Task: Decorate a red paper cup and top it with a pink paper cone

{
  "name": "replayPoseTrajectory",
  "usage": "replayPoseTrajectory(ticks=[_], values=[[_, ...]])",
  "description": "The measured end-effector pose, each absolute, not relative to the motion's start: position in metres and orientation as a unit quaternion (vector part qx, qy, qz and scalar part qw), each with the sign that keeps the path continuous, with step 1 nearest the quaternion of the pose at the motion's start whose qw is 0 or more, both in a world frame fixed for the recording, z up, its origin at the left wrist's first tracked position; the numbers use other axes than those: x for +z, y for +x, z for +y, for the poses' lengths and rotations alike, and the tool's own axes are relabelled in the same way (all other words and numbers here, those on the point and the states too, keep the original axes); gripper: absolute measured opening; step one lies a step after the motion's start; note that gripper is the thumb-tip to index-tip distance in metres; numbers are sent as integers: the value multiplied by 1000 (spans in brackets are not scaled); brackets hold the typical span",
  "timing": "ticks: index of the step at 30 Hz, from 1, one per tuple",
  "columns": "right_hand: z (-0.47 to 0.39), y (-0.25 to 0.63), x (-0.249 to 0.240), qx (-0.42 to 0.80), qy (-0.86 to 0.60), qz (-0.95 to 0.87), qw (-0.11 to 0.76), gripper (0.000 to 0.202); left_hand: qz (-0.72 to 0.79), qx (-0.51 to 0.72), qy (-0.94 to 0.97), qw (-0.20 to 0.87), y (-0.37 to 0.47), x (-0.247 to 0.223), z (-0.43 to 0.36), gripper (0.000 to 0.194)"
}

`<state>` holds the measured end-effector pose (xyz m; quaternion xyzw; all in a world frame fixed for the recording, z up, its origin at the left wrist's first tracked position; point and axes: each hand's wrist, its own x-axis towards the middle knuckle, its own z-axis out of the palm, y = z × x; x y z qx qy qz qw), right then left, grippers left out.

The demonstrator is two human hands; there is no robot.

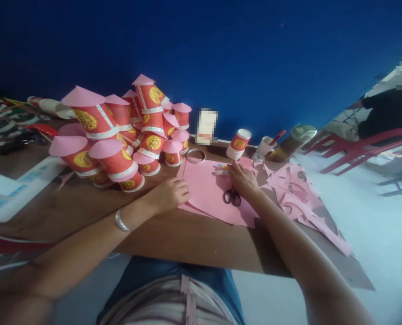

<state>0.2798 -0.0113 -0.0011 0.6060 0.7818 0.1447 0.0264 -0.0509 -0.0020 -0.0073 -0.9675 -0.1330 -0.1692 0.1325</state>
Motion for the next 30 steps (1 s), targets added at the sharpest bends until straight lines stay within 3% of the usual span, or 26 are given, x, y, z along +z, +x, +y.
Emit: replayPoseTrajectory(ticks=[6, 12, 17, 24, 30], values=[[-14, 300, 3, 131, 631, 764, 38, 46, -200, -178, -952, 150, -61, -12, 8, 15], [-41, 291, 13, 115, 528, 840, -40, 64, -218, -166, -954, 120, -61, -23, 8, 15], [-67, 274, 18, 67, 420, 904, -31, 47, -212, -186, -950, 135, -61, -19, 5, 19], [-80, 302, 20, 91, 500, 861, 1, 36, -209, -190, -951, 125, -66, 12, -6, 21], [-80, 323, 6, 118, 553, 825, -20, 28, -230, -195, -946, 115, -69, 18, -5, 26]])
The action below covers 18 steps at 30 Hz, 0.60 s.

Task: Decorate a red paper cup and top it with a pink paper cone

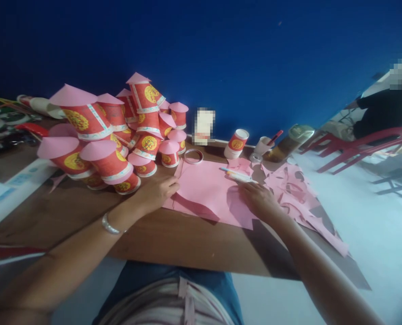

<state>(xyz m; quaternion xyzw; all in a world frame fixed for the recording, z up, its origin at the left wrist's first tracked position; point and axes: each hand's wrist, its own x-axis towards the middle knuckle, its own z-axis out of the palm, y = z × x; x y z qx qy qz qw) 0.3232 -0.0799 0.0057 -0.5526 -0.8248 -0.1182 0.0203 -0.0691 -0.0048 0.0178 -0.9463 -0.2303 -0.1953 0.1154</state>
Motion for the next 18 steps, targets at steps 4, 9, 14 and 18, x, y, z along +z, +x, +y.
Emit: replayPoseTrajectory(ticks=[4, 9, 14, 18], values=[[-63, 325, -4, -134, -598, -787, 75, 45, -237, -199, -944, 118, -75, 21, -4, 25], [-37, 325, -2, -75, -660, -747, -4, 57, -238, -196, -946, 104, -84, 25, -7, 25], [-26, 326, 7, -81, -662, -743, -62, 36, -241, -179, -951, 78, -91, 19, -8, 27], [-22, 331, 10, -93, -674, -725, -106, 31, -257, -177, -949, 39, -95, 17, -9, 28]])
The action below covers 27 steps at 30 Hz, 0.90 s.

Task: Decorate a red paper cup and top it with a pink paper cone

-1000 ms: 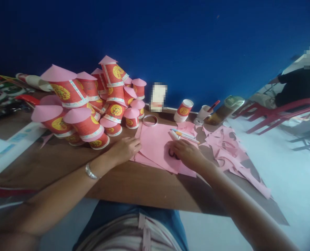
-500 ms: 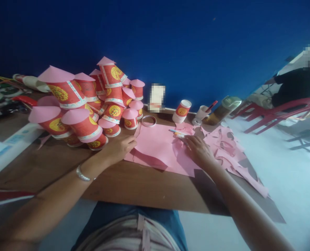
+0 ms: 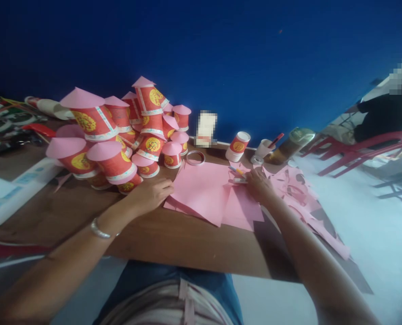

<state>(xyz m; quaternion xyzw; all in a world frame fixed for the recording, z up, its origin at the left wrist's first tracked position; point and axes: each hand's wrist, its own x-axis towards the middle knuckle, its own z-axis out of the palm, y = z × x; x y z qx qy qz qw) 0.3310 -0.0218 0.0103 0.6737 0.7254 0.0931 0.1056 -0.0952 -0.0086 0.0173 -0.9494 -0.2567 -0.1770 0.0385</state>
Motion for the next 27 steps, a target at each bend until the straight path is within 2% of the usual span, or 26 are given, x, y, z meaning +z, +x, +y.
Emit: replayPoseTrajectory(ticks=[7, 13, 14, 17, 20, 27], values=[[-25, 338, 13, 131, 694, 694, 140, 34, -258, -167, -951, 47, -97, 19, -8, 28], [-37, 359, 36, 153, 714, 671, 125, 40, -267, -153, -951, 36, -100, 16, -9, 24], [-39, 363, 42, 161, 723, 662, 114, 39, -267, -153, -951, 35, -100, 15, -8, 24], [-43, 367, 57, 226, 744, 628, 2, 37, -255, -168, -952, 29, -100, 13, -7, 27], [-38, 344, 60, 235, 664, 707, -55, 41, -210, -199, -957, 17, -98, 13, -6, 34], [9, 260, 27, 194, 461, 866, 1, 41, -134, -247, -959, 38, -84, 22, -7, 31]])
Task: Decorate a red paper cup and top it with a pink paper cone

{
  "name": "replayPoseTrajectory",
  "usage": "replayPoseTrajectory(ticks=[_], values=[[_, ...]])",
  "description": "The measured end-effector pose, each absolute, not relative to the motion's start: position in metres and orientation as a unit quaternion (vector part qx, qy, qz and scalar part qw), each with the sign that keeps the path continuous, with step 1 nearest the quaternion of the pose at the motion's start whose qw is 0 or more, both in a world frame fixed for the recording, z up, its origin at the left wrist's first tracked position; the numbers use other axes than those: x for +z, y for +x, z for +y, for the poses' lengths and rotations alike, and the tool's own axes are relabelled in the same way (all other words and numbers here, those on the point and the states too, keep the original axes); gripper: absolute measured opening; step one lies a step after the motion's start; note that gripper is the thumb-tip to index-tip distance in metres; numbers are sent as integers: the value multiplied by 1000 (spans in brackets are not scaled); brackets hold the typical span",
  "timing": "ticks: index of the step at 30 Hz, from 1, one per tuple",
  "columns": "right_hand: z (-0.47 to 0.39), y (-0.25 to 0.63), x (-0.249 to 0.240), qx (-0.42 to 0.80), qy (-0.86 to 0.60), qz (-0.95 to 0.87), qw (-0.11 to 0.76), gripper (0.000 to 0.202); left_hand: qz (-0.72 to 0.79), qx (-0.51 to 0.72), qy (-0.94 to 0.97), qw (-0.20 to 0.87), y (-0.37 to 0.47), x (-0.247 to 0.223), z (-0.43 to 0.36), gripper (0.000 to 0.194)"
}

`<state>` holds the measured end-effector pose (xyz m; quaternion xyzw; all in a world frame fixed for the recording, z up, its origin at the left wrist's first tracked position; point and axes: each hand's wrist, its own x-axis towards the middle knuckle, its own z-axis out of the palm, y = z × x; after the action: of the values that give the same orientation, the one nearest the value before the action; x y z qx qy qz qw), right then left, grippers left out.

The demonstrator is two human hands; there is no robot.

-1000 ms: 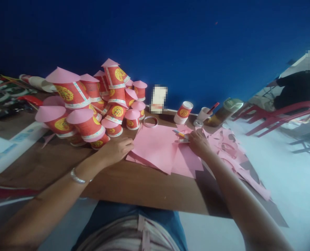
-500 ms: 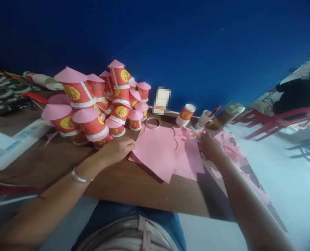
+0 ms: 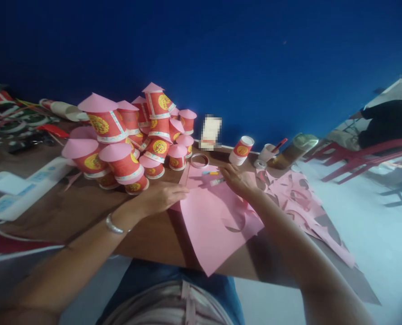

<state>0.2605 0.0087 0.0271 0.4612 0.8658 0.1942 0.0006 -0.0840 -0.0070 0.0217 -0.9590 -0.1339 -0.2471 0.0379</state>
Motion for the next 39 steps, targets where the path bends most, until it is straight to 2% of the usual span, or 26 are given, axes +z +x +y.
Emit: replayPoseTrajectory(ticks=[6, 15, 22, 28, 31, 35, 37, 39], values=[[30, 254, 16, 192, 458, 868, 14, 38, -164, -274, -944, 80, -69, 18, -2, 27], [37, 250, 21, 172, 480, 859, 48, 41, -220, -252, -940, 63, -58, 22, 5, 31], [36, 247, 22, 139, 494, 857, 57, 41, -166, -205, -964, 23, -65, 27, -5, 17], [28, 250, 30, 109, 529, 840, 60, 55, -121, -257, -956, -73, -62, 46, -35, 11], [25, 251, 37, 88, 528, 843, 62, 59, -102, -282, -953, -39, -55, 49, -42, 15], [14, 256, 44, 67, 528, 845, 49, 60, -189, -296, -933, 80, -53, 41, -33, 24], [7, 259, 45, 59, 534, 843, 18, 56, -248, -312, -909, 117, -55, 33, -23, 25], [0, 262, 43, 55, 541, 839, -9, 49, -286, -303, -903, 105, -58, 24, -12, 27]])
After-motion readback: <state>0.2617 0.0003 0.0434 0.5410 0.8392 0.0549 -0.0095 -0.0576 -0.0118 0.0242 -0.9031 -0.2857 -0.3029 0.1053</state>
